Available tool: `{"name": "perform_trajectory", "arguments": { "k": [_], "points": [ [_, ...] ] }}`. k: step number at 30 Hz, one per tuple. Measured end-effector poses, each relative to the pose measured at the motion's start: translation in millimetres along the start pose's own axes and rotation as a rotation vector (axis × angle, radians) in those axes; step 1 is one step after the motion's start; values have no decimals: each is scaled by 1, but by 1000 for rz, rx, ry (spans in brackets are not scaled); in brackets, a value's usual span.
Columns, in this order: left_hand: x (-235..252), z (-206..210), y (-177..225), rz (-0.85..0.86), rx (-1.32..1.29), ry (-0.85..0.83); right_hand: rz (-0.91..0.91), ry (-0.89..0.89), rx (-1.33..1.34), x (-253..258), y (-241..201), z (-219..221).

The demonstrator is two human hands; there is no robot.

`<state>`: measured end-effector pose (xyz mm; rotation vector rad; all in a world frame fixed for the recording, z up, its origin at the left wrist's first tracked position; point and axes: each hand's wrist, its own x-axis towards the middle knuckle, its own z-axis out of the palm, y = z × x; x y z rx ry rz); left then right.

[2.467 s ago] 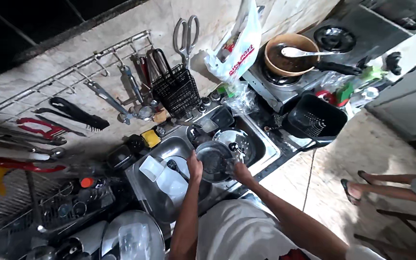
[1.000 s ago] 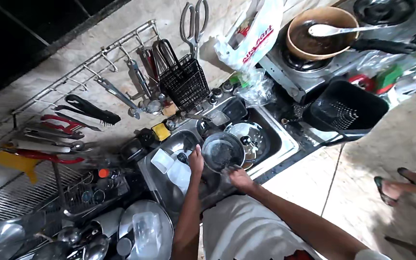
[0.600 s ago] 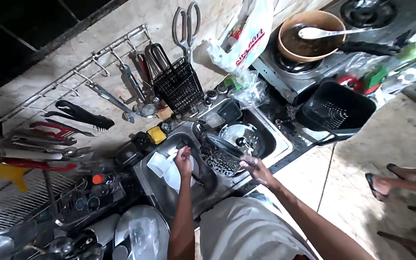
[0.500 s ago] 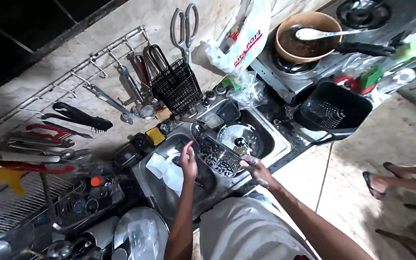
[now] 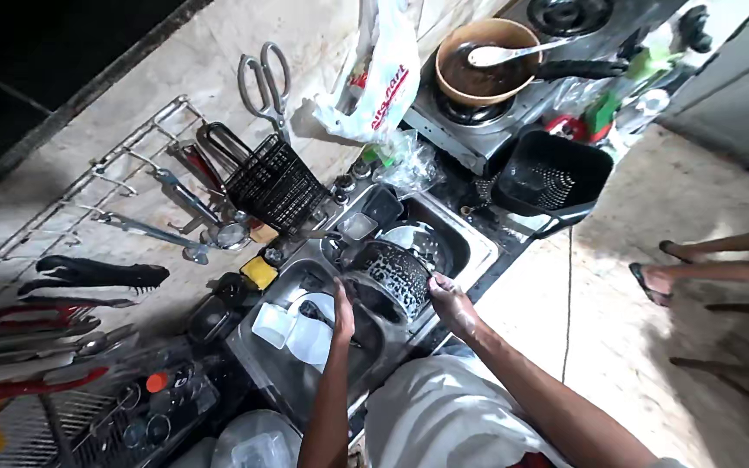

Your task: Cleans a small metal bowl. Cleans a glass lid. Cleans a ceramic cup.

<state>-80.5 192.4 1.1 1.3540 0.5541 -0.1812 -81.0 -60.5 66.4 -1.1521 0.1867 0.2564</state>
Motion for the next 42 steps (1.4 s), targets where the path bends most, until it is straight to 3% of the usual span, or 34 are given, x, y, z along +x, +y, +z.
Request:
{"name": "perform_trajectory", "arguments": {
  "k": [4, 7, 10, 14, 17, 26, 32, 38, 42],
  "points": [
    [-8, -7, 2, -169, 128, -207, -96, 27, 10, 15, -23, -5],
    [14, -37, -17, 9, 408, -33, -189, 19, -205, 28, -45, -17],
    [31, -48, -16, 170, 614, 94, -230, 11, -598, 37, -67, -31],
    [41, -22, 5, 278, 810, 4, -318, -47, -1054, 44, -78, -48],
    [53, 6, 15, 306, 916, -105, -356, -67, -1220, 44, -76, -61],
    [113, 97, 72, 322, 1131, -102, -335, 4, -1174, 14, -74, -111],
    [171, 156, 78, 387, 1093, -110, -401, -32, -1137, 4, -63, -131],
    [228, 224, 88, 475, 1018, 176, -437, -143, -1198, 6, -61, -142],
    [247, 256, 90, 529, 1193, 200, -478, -160, -1210, 9, -53, -151]
  ]
}}
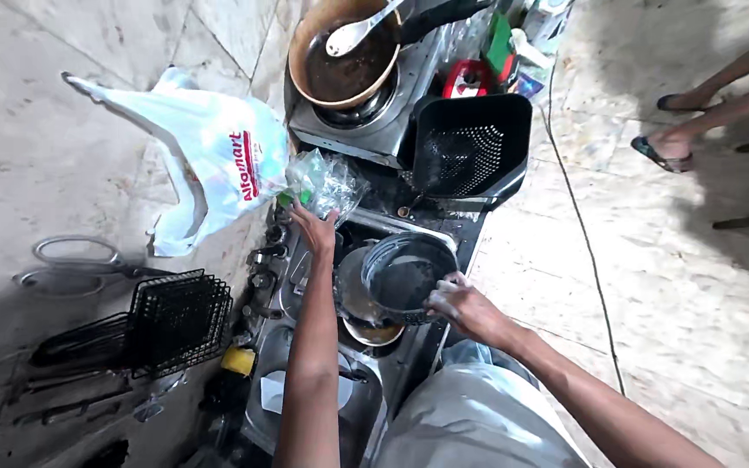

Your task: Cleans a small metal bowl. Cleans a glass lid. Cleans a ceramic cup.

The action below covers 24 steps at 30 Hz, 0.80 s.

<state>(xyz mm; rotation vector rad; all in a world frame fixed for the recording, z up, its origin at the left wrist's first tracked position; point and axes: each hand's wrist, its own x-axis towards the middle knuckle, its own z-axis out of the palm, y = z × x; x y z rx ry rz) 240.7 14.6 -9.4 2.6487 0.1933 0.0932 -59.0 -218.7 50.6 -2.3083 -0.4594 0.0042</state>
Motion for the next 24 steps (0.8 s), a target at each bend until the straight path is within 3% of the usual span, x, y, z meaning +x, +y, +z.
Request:
{"name": "perform_trajectory", "arguments": {
  "k": [2, 6, 9, 14, 16, 21, 24],
  "points": [
    [0, 6, 10, 176, 128, -47, -14, 6, -19, -1, 5, 1],
    [14, 20, 11, 609, 452, -348, -42, 21, -31, 5, 17, -1],
    [41, 29, 3, 740, 598, -445, -79, 44, -41, 20, 23, -4],
    [88, 23, 19, 661, 773, -381, -139, 74, -82, 70, 44, 2],
    [106, 18, 30, 520, 661, -394, -149, 72, -132, 93, 57, 12],
    [150, -2, 33, 174, 151, -692, -168, 139, -164, 140, 95, 35],
    [130, -33, 47, 128, 52, -576, -167, 140, -166, 165, 110, 38]
  ]
}}
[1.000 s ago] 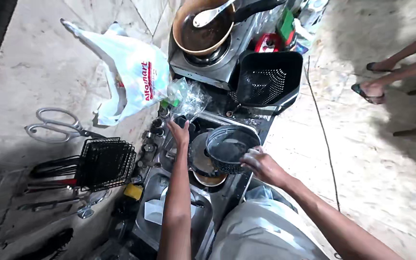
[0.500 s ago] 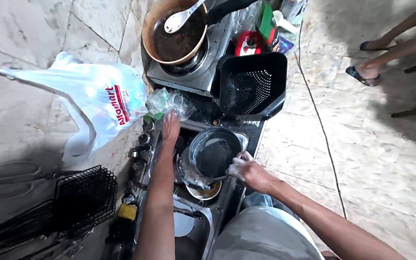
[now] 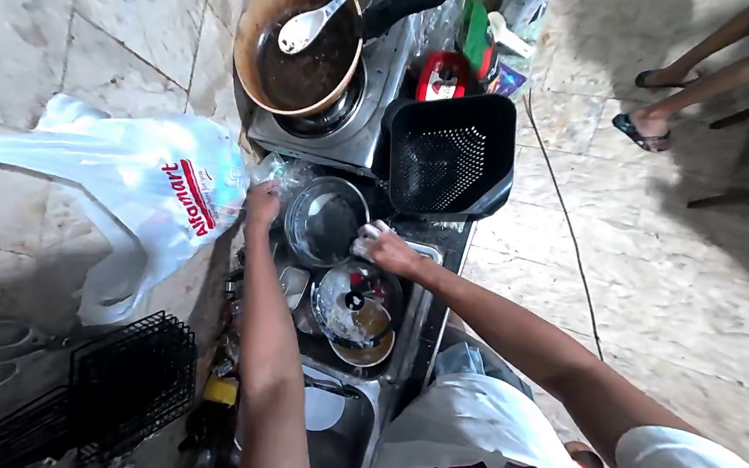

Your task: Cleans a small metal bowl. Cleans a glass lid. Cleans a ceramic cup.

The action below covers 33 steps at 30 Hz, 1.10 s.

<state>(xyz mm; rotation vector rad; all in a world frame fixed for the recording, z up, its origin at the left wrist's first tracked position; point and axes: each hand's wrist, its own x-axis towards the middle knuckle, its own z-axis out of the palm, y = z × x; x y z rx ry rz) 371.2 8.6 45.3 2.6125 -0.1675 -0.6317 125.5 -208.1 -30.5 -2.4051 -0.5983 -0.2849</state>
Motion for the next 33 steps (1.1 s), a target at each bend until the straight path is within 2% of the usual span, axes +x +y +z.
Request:
{"name": "perform_trajectory", "arguments": {
  "k": [3, 6, 8, 10, 14, 17, 19, 22, 29, 33],
  "points": [
    [-64, 12, 20, 95, -20, 373, 49, -14, -18, 23, 10, 11],
    [-149, 59, 27, 124, -173, 518, 138, 9, 8, 44, 18, 25],
    [-189, 107, 10, 109, -314, 557, 196, 3, 6, 54, 13, 26],
    [-228, 148, -15, 68, -385, 538, 303, 3, -16, 55, -9, 14],
    [-309, 197, -82, -107, -499, 504, 454, 70, 23, 17, -63, 5],
    [-360, 217, -132, -238, -569, 525, 540, -115, 116, -29, -91, 23],
    [-380, 218, -154, -244, -548, 554, 553, -271, 176, -53, -107, 40],
    [-403, 213, -174, -322, -572, 570, 551, -390, 180, -76, -133, 62],
    [-409, 201, -188, -375, -707, 537, 667, -422, 80, -56, -142, 94],
    [-406, 176, -210, -443, -536, 552, 677, -473, 98, -43, -143, 99]
  ]
}}
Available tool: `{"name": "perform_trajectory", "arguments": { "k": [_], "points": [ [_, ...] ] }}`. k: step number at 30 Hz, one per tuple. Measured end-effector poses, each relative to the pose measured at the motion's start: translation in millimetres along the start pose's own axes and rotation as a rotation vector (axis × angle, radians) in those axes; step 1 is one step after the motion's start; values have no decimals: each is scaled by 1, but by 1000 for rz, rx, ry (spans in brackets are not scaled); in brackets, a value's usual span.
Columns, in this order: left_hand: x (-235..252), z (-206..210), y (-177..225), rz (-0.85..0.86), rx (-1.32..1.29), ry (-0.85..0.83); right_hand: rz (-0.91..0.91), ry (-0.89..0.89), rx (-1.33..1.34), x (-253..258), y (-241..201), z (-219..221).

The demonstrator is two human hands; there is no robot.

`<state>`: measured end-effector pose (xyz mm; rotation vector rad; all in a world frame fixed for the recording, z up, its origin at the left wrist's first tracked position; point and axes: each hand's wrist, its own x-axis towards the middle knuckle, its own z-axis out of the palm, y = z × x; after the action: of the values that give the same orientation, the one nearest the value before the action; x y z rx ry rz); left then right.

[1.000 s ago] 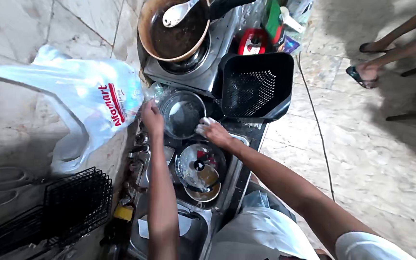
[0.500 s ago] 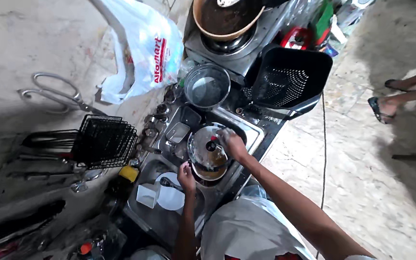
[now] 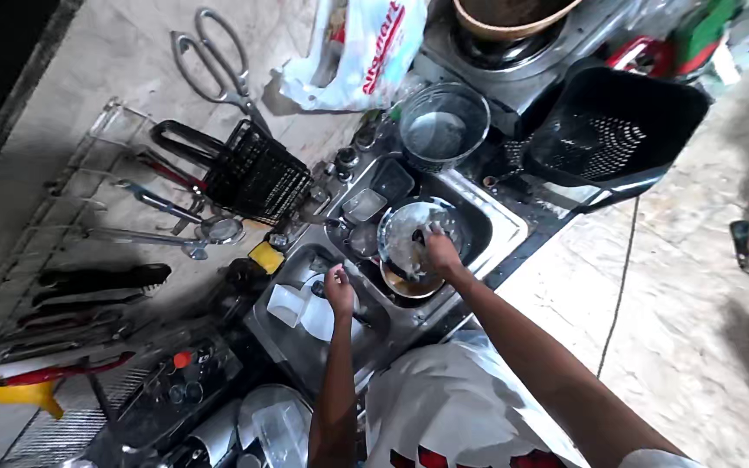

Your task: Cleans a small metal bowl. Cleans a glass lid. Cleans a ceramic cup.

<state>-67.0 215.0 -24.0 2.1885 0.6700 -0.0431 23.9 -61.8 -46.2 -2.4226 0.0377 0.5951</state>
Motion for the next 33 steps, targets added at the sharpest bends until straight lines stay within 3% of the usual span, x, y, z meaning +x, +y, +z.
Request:
{"name": "perform_trajectory", "arguments": {
  "k": [9, 14, 21, 23, 25, 30, 33],
  "points": [
    [124, -85, -10, 83, 654, 190, -23, -45, -58, 3, -10, 12],
    [167, -100, -8, 64, 871, 69, -84, -46, -37, -12, -47, 11],
    [170, -110, 6, -53, 944, -26, -85, 0, 17, -2, -76, 20],
    [157, -98, 21, -108, 859, 81, -73, 14, 16, -2, -82, 20],
    [132, -73, 40, -49, 717, 133, -50, 23, 28, -3, -87, 17],
    [67, 26, 54, 212, 426, -103, 20, 25, 64, 1, -95, 5],
    [60, 61, 56, 236, 407, -94, -24, 1, 38, 2, -92, 3]
  ]
}}
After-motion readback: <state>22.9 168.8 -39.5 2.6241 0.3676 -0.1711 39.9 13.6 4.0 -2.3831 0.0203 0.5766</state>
